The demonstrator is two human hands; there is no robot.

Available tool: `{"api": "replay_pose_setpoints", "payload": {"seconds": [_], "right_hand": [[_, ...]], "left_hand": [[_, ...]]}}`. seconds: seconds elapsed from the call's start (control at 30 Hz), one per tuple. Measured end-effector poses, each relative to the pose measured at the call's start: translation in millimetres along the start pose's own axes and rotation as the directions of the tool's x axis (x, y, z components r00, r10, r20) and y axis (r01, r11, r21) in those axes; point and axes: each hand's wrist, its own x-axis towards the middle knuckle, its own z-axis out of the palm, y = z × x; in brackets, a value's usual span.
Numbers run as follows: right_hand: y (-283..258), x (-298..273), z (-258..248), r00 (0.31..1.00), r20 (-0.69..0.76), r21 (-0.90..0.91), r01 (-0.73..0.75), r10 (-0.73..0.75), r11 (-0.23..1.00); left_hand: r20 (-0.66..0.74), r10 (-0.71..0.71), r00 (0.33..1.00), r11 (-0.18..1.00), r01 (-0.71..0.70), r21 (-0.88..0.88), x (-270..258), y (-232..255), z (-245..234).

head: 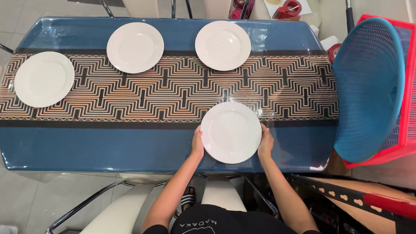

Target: Placing plates, a bowl of rice, and a spoon on a dining table.

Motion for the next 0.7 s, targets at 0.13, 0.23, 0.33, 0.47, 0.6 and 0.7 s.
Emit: {"api": "replay_pose_setpoints", "payload": {"seconds": [0.13, 0.23, 0.33, 0.47, 0.6, 0.7], "right_hand": [[-14.9, -6.9, 10.9, 0.999, -0.031, -0.035, 0.033, -0.034, 0.999], [-20.7, -9.8, 6.8, 0.996, -0.084, -0.075, 0.037, -0.044, 0.996], [-38.8, -28.2, 11.2, 0.986, -0.127, -0.188, 0.081, -0.106, 0.979], [-65.6, -70.1, 27.0, 0.988, -0.119, -0.257, 0.063, -0.096, 0.964], [-88.5, -120.4, 49.9, 1.000, 0.006, -0.163, 0.003, -0.003, 0.987], [-110.7, -165.8, 85.5, 0.993, 0.114, -0.153, 0.044, -0.026, 0.987]], "left_hand": [[-0.051, -0.022, 0.998, 0.989, 0.030, 0.145, -3.1, 1.6, 4.9], [-0.187, 0.103, 0.977, 0.908, -0.015, 0.420, -3.7, -8.9, 0.5], [-0.247, 0.110, 0.963, 0.858, 0.034, 0.513, -24.2, 7.1, 2.9], [-0.220, 0.154, 0.963, 0.875, -0.030, 0.483, -51.5, 29.2, -11.4], [-0.157, 0.183, 0.970, 0.901, -0.102, 0.422, -85.3, 60.8, -34.4], [-0.079, 0.189, 0.979, 0.880, -0.133, 0.456, -119.1, 97.4, -51.4]]}}
